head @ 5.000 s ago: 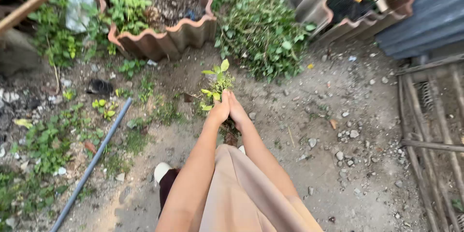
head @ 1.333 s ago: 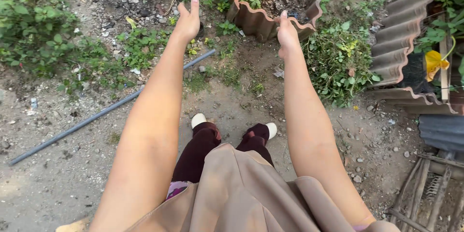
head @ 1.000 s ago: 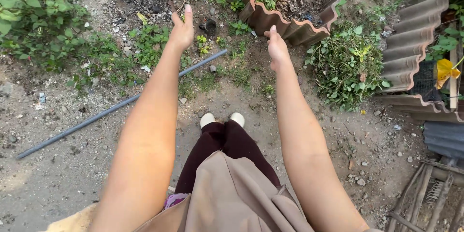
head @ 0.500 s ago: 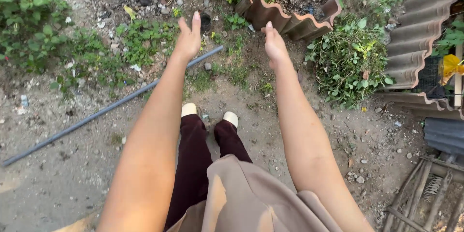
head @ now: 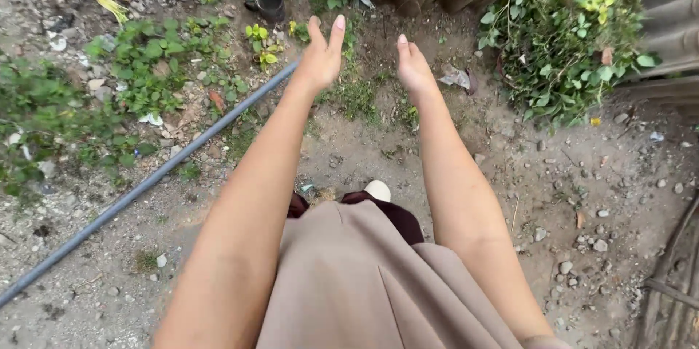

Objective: Pulling weeds and clearing debris from a garden patch by hand.

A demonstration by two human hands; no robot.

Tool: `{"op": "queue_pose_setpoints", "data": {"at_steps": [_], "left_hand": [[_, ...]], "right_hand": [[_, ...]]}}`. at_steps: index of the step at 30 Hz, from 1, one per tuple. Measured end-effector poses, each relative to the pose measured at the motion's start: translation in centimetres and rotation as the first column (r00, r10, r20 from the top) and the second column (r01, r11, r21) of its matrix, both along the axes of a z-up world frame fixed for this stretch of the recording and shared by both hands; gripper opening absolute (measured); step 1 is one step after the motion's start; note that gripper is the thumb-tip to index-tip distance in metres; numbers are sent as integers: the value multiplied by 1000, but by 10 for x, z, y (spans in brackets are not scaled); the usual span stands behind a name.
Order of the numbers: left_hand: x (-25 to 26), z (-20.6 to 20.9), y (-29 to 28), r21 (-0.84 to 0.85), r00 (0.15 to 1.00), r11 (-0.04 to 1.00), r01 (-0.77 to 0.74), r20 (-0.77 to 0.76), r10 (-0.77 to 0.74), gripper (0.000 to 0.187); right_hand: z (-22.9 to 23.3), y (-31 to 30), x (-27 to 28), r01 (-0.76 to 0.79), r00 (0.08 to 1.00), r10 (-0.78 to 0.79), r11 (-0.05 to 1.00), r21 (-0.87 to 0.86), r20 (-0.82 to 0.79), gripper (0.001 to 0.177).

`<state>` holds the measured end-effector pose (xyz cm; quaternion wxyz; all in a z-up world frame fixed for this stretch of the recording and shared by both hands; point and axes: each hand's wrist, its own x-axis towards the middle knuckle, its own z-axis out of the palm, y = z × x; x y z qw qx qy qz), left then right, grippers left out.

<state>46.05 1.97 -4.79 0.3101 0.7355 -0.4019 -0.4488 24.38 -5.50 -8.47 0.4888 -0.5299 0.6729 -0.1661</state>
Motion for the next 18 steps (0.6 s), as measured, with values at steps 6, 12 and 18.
{"op": "queue_pose_setpoints", "data": {"at_steps": [6,12,18], "left_hand": [[-27,-130,-31,-23,998,998,65,-2,-65,101],[-54,-282,-79,-58,992,991,122,-10,-123,104],[-75,-396,-106,-154,993,981,120,8,-120,99]], "right_hand": [[-166,-35,-34,-31,998,25,995,-98,-62,82],[-287,-73,-59,-76,969,33,983,-167,-244,70],[-432,-110,-84,-333,844,143,895,-297,-517,50]]}}
